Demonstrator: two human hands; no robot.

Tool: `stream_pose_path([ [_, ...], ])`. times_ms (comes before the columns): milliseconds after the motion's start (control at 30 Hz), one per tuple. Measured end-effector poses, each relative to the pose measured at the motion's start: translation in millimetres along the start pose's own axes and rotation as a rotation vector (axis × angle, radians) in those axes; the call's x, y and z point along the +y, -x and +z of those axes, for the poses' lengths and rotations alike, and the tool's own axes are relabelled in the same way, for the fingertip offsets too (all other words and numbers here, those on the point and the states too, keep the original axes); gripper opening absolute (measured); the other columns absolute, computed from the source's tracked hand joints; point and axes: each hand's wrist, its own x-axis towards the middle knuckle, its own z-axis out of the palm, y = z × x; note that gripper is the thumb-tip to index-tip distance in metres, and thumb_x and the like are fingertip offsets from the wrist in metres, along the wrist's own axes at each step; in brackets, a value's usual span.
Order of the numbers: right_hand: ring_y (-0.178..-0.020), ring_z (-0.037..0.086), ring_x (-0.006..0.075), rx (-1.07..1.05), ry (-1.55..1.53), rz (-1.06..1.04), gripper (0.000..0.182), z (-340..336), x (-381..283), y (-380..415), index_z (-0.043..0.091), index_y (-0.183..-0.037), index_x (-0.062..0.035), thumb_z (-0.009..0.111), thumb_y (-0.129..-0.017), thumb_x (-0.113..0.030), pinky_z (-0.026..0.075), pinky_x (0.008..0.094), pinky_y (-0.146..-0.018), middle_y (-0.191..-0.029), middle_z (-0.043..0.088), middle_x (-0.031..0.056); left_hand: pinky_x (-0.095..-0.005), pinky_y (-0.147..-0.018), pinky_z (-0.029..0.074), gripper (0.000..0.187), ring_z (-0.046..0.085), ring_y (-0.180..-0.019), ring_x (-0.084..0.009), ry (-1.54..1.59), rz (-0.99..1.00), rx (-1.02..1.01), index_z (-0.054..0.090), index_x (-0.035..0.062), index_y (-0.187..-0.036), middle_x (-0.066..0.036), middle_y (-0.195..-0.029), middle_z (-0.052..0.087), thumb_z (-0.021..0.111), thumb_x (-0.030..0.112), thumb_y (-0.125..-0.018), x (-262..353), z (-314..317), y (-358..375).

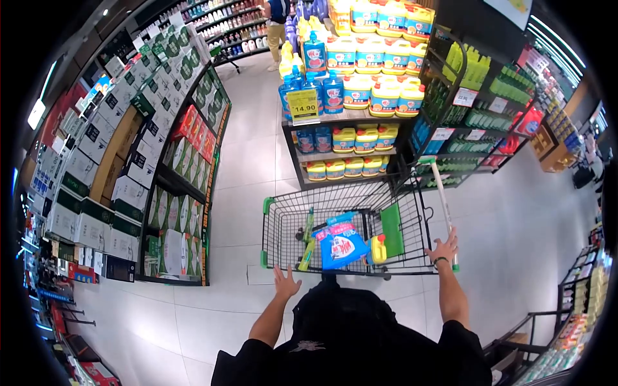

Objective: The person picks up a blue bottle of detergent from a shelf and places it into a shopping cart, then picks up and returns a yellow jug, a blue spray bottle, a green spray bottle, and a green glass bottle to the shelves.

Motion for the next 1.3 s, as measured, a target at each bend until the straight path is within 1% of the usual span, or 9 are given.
stream_pose_path([
  [100, -0.147, 0.018, 0.0384, 0.046, -0.084, -0.071, 0.047, 4, 23, 27, 0.075, -0.106, -0.0233, 0.086, -0.066, -0.045, 0.026, 0.0538, -0.113, -0.167, -0.002, 0.0135, -0.0596, -0.119, 0.018, 0.098, -0.008, -0.151, -0.0488, -0.004, 0.001, -0.013, 0.016, 0.0179, -0.161, -0.033, -0.161, -0.013, 0.064, 0.057, -0.085, -11, 13, 20],
  [300, -0.147, 0.019, 0.0382, 0.12, -0.181, -0.124, 0.038, 25, 63, 80, 0.075, -0.104, -0.0234, 0.083, -0.07, -0.04, 0.026, 0.0558, -0.113, -0.167, -0.001, 0.0128, -0.0582, -0.12, 0.017, 0.099, -0.007, -0.151, -0.0492, -0.015, 0.001, -0.074, 0.015, 0.0174, -0.161, -0.033, -0.161, -0.011, 0.062, 0.061, -0.085, -30, 29, 71],
  [400, -0.147, 0.018, 0.0383, 0.116, -0.225, -0.146, 0.034, 25, 82, 109, 0.075, -0.103, -0.0253, 0.082, -0.072, -0.038, 0.026, 0.0572, -0.112, -0.166, 0.002, 0.0117, -0.058, -0.12, 0.016, 0.102, -0.004, -0.15, -0.0514, -0.008, 0.053, -0.095, 0.013, 0.0114, -0.16, -0.035, -0.161, -0.008, 0.066, 0.057, -0.085, -57, 52, 91],
  [500, -0.147, 0.019, 0.0391, 0.098, -0.2, -0.105, 0.03, 33, 100, 136, 0.077, -0.099, -0.0296, 0.083, -0.071, -0.039, 0.027, 0.0569, -0.111, -0.166, 0.005, 0.0111, -0.0537, -0.123, 0.011, 0.107, -0.001, -0.148, -0.0551, 0.149, 0.119, -0.049, 0.012, -0.0003, -0.158, -0.039, -0.159, -0.005, 0.074, 0.046, -0.083, -78, 67, 110],
  [633, -0.147, 0.019, 0.0407, 0.085, -0.217, -0.109, 0.028, 38, 123, 173, 0.078, -0.098, -0.0317, 0.083, -0.072, -0.042, 0.027, 0.0586, -0.112, -0.166, 0.007, 0.0102, -0.0515, -0.123, 0.009, 0.108, 0.0, -0.149, -0.0543, 0.079, 0.157, -0.061, 0.012, -0.0027, -0.157, -0.039, -0.159, -0.005, 0.072, 0.048, -0.084, -100, 89, 138],
  [867, -0.147, 0.021, 0.0404, 0.063, -0.214, -0.119, 0.027, 50, 133, 207, 0.077, -0.097, -0.0294, 0.085, -0.072, -0.037, 0.028, 0.0606, -0.112, -0.166, 0.008, 0.0094, -0.0524, -0.123, 0.011, 0.111, -0.003, -0.15, -0.0516, 0.125, 0.043, -0.049, 0.01, -0.0019, -0.158, -0.037, -0.16, -0.008, 0.068, 0.057, -0.084, -107, 120, 181],
  [967, -0.147, 0.021, 0.0405, 0.006, -0.197, -0.099, 0.028, 42, 128, 225, 0.077, -0.099, -0.0283, 0.085, -0.072, -0.034, 0.028, 0.0596, -0.113, -0.167, 0.002, 0.0073, -0.0538, -0.122, 0.016, 0.113, -0.004, -0.151, -0.0509, 0.068, -0.006, -0.093, 0.008, 0.0008, -0.159, -0.036, -0.161, -0.01, 0.067, 0.059, -0.083, -110, 126, 196],
  [1133, -0.148, 0.019, 0.0407, 0.018, -0.207, -0.075, 0.024, 55, 121, 242, 0.076, -0.096, -0.0265, 0.084, -0.074, -0.031, 0.025, 0.0658, -0.113, -0.167, 0.001, 0.0083, -0.0569, -0.119, 0.022, 0.112, -0.003, -0.15, -0.0516, 0.067, -0.04, -0.111, 0.01, 0.0017, -0.159, -0.036, -0.16, -0.013, 0.067, 0.06, -0.082, -133, 133, 201],
  [1300, -0.147, 0.019, 0.04, 0.054, -0.191, -0.095, 0.025, 57, 100, 257, 0.077, -0.094, -0.026, 0.084, -0.071, -0.032, 0.026, 0.0638, -0.11, -0.166, 0.004, 0.0109, -0.0578, -0.119, 0.021, 0.11, -0.004, -0.15, -0.052, 0.07, -0.031, -0.078, 0.009, 0.0001, -0.158, -0.035, -0.16, -0.014, 0.067, 0.056, -0.084, -157, 127, 209],
])
